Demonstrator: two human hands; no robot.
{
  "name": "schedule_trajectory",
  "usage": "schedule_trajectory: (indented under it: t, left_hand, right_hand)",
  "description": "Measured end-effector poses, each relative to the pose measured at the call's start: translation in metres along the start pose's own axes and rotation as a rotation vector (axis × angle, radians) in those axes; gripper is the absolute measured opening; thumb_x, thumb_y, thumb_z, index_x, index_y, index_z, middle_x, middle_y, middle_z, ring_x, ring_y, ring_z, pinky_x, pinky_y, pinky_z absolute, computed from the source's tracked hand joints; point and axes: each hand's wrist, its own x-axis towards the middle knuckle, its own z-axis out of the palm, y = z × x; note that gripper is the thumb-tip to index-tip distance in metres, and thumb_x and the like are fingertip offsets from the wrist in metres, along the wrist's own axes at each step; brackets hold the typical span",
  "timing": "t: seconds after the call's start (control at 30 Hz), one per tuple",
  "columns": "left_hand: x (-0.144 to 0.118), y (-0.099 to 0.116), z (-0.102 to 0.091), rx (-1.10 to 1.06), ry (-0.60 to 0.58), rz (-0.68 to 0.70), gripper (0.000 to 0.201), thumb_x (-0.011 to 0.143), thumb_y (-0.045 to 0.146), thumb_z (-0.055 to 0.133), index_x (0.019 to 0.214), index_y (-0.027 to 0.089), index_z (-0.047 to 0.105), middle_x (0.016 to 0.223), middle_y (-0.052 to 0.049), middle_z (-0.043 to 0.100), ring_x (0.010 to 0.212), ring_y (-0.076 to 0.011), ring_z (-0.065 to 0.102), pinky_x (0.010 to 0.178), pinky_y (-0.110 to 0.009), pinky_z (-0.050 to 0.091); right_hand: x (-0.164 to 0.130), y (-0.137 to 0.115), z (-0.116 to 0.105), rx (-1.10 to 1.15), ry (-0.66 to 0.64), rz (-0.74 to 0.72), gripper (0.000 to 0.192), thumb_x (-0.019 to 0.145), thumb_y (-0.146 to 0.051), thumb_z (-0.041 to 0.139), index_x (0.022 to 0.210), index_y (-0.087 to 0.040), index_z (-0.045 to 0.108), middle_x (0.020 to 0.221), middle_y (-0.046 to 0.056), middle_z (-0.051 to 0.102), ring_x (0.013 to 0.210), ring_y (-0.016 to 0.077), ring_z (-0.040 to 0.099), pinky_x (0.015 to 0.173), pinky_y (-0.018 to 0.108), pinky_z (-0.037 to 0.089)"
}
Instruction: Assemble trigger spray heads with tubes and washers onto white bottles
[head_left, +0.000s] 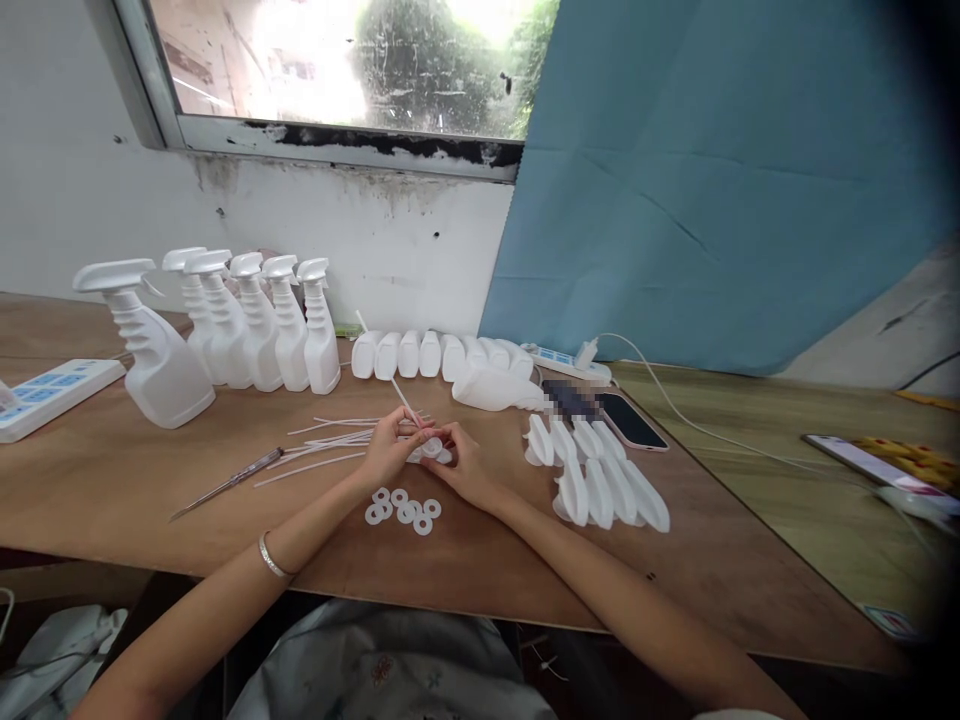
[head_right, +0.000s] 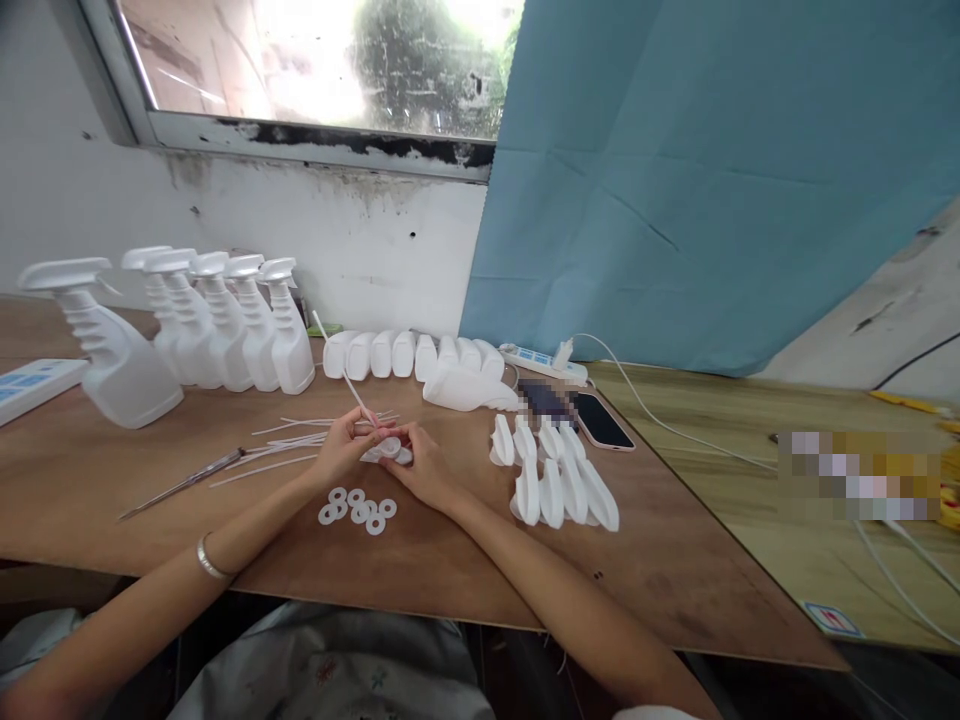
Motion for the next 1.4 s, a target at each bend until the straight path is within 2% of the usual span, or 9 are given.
schedule_trajectory:
  t: [0.33,0.53,0.73,0.93,1.17,1.4]
  left_hand:
    - [0.002,-0.0068,-0.0005,0.101,0.024,0.064,0.029,0.065,0.037,0.07,0.07,0.016,0.05,0.075,-0.007,0.069,0.095,-0.0248,0.061,0.077,-0.035,0.049]
    - [0.002,-0.0024,-0.0021,0.255,0.063,0.088,0.025,0.061,0.037,0.071,0.067,0.014,0.063,0.074,-0.004,0.067,0.073,-0.0185,0.062,0.073,-0.031,0.047]
    - [0.0038,-0.0053,-0.0035,0.046,0.077,-0.037,0.031,0.058,0.038,0.073,0.072,0.013,0.063,0.065,-0.004,0.066,0.056,-0.0136,0.058,0.052,-0.023,0.044]
    - [0.0043,-0.0088,-0.0023,0.063,0.074,0.006,0.03,0.056,0.037,0.075,0.071,0.013,0.064,0.068,-0.005,0.067,0.063,-0.0164,0.062,0.058,-0.024,0.047]
    - [0.0046,-0.0079,-0.0016,0.034,0.077,0.011,0.03,0.057,0.037,0.074,0.072,0.013,0.063,0.068,-0.005,0.067,0.061,-0.0163,0.062,0.055,-0.024,0.047]
    - [0.0046,-0.0076,-0.0038,0.129,0.068,0.037,0.027,0.061,0.036,0.071,0.073,0.013,0.064,0.072,-0.006,0.068,0.065,-0.0178,0.063,0.058,-0.025,0.048]
  right_hand:
    - [-0.0007,-0.0013,0.0034,0.02,0.014,0.066,0.027,0.07,-0.031,0.066,0.089,-0.019,0.05,0.083,0.0,0.059,0.072,0.0142,0.054,0.066,0.028,0.044]
    - [-0.0018,0.0001,0.0053,0.05,-0.001,0.082,0.028,0.068,-0.032,0.067,0.087,-0.019,0.05,0.082,0.0,0.059,0.072,0.0138,0.053,0.064,0.027,0.044]
    - [-0.0024,0.0012,0.0049,0.069,-0.013,0.08,0.03,0.069,-0.033,0.066,0.091,-0.02,0.051,0.085,0.0,0.059,0.076,0.0141,0.054,0.069,0.028,0.044]
    - [-0.0014,0.0044,0.0069,0.076,-0.012,0.084,0.03,0.069,-0.034,0.066,0.089,-0.02,0.05,0.082,0.0,0.058,0.073,0.0144,0.053,0.067,0.028,0.043]
    - [-0.002,0.0044,0.0063,0.076,-0.023,0.088,0.03,0.069,-0.033,0.067,0.091,-0.019,0.051,0.083,0.0,0.058,0.074,0.0144,0.053,0.068,0.028,0.042]
    - [-0.0015,0.0018,0.0054,0.076,-0.021,0.097,0.03,0.069,-0.033,0.067,0.09,-0.019,0.051,0.083,0.0,0.057,0.073,0.014,0.052,0.066,0.027,0.042]
